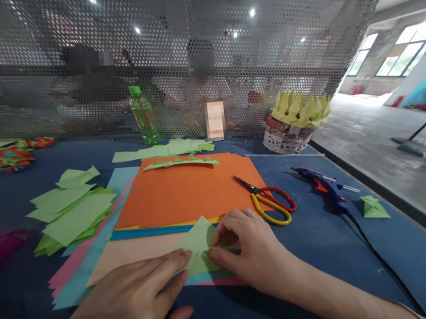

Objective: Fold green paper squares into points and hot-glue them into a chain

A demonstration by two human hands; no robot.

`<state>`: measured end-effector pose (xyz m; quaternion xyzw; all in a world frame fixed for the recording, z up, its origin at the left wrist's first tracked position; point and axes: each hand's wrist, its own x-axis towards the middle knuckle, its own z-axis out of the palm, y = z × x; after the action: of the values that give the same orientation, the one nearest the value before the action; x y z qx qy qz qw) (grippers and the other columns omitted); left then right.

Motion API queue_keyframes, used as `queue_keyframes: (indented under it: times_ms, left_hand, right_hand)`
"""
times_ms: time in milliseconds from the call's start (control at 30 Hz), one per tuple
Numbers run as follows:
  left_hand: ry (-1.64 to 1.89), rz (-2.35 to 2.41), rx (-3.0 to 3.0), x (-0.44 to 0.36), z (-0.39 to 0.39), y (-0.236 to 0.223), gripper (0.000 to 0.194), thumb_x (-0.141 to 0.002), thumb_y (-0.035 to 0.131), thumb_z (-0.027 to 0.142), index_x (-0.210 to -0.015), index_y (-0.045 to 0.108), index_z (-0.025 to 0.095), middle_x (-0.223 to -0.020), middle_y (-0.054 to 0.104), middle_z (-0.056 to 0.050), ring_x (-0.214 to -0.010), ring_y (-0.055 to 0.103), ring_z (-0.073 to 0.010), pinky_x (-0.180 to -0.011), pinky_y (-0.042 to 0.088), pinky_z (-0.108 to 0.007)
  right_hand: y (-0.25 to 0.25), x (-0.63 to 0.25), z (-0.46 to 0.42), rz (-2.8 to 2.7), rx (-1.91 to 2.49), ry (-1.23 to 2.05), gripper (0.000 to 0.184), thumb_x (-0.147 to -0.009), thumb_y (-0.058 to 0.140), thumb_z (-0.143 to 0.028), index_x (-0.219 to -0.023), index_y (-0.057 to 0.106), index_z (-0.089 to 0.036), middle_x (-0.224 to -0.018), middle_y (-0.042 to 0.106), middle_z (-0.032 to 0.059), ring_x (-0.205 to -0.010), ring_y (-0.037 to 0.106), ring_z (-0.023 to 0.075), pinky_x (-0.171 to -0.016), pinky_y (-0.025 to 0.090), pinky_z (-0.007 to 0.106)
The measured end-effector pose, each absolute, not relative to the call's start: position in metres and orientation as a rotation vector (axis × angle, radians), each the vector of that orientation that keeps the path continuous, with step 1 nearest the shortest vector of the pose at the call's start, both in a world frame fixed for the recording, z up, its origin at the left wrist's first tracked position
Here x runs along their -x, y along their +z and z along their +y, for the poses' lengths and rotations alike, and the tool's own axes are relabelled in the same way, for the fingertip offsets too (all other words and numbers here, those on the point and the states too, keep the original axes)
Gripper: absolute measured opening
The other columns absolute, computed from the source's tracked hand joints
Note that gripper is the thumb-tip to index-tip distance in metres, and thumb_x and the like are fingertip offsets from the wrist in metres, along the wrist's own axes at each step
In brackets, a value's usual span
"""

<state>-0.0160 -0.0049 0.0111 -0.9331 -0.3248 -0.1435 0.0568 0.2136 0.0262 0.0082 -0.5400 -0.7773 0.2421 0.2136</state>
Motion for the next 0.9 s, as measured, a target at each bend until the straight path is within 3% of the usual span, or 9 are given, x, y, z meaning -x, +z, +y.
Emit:
queue_keyframes:
  times_ms: [133, 267, 467, 600, 733, 900]
  left_hand:
    - [-0.450, -0.992, 2.784, 0.014, -0.003, 0.010, 0.021, -0.081, 0.061, 0.018, -0.097, 0.072, 0.014, -0.104, 0.074, -0.010, -0.085, 0.070, -0.0269, -0.068, 0.055, -0.036]
    - [-0.438, -1.015, 2.806, 0.012, -0.002, 0.008, 0.013, -0.080, 0.064, 0.020, -0.089, 0.072, 0.017, -0.098, 0.074, -0.007, -0.077, 0.069, -0.0252, -0.062, 0.055, -0.036]
    - [-0.431, -1.004, 2.775, 0.015, -0.003, 0.007, 0.009, -0.081, 0.065, 0.018, -0.086, 0.071, 0.016, -0.101, 0.073, -0.008, -0.080, 0.068, -0.0249, -0.068, 0.054, -0.036]
    - [-0.433, -0.995, 2.797, 0.016, -0.004, 0.006, 0.011, -0.085, 0.062, 0.018, -0.090, 0.071, 0.015, -0.104, 0.073, -0.009, -0.083, 0.068, -0.0254, -0.070, 0.054, -0.036]
    - [-0.429, -1.014, 2.805, 0.016, -0.003, 0.006, 0.013, -0.085, 0.062, 0.018, -0.094, 0.072, 0.015, -0.106, 0.073, -0.009, -0.084, 0.069, -0.0258, -0.071, 0.054, -0.037]
    - [-0.490, -0.975, 2.868, 0.020, 0.002, 0.000, 0.019, -0.091, 0.055, 0.020, -0.092, 0.074, 0.018, -0.102, 0.074, -0.007, -0.078, 0.069, -0.0249, -0.068, 0.055, -0.037]
  right_hand:
    - [0.003, -0.200, 0.020, -2.134, 1.615, 0.436, 0.035, -0.072, 0.084, -0.048, -0.081, 0.062, -0.023, -0.087, 0.063, 0.0002, -0.084, 0.054, 0.0228, -0.072, 0.035, 0.034]
    - [0.002, -0.198, 0.018, -2.163, 1.650, 0.414, 0.040, -0.067, 0.086, -0.051, -0.083, 0.062, -0.024, -0.090, 0.063, -0.0001, -0.085, 0.054, 0.0234, -0.070, 0.034, 0.034]
    - [0.010, -0.213, 0.025, -2.230, 1.544, 0.601, 0.033, -0.068, 0.087, -0.029, -0.088, 0.061, -0.023, -0.097, 0.064, 0.0003, -0.093, 0.056, 0.0222, -0.078, 0.045, 0.035]
    - [0.019, -0.233, 0.031, -2.296, 1.336, 0.851, 0.023, -0.076, 0.075, -0.013, -0.093, 0.063, -0.023, -0.103, 0.063, 0.0010, -0.099, 0.059, 0.0193, -0.086, 0.051, 0.033]
    - [0.023, -0.251, 0.040, -2.240, 1.078, 1.170, 0.036, -0.080, 0.060, -0.004, -0.110, 0.061, -0.024, -0.123, 0.060, 0.0048, -0.111, 0.061, 0.0171, -0.092, 0.054, 0.029]
    - [0.020, -0.253, 0.043, -2.337, 0.991, 0.890, 0.052, -0.077, 0.053, 0.005, -0.120, 0.059, -0.025, -0.123, 0.060, 0.0056, -0.119, 0.058, 0.0181, -0.103, 0.048, 0.032]
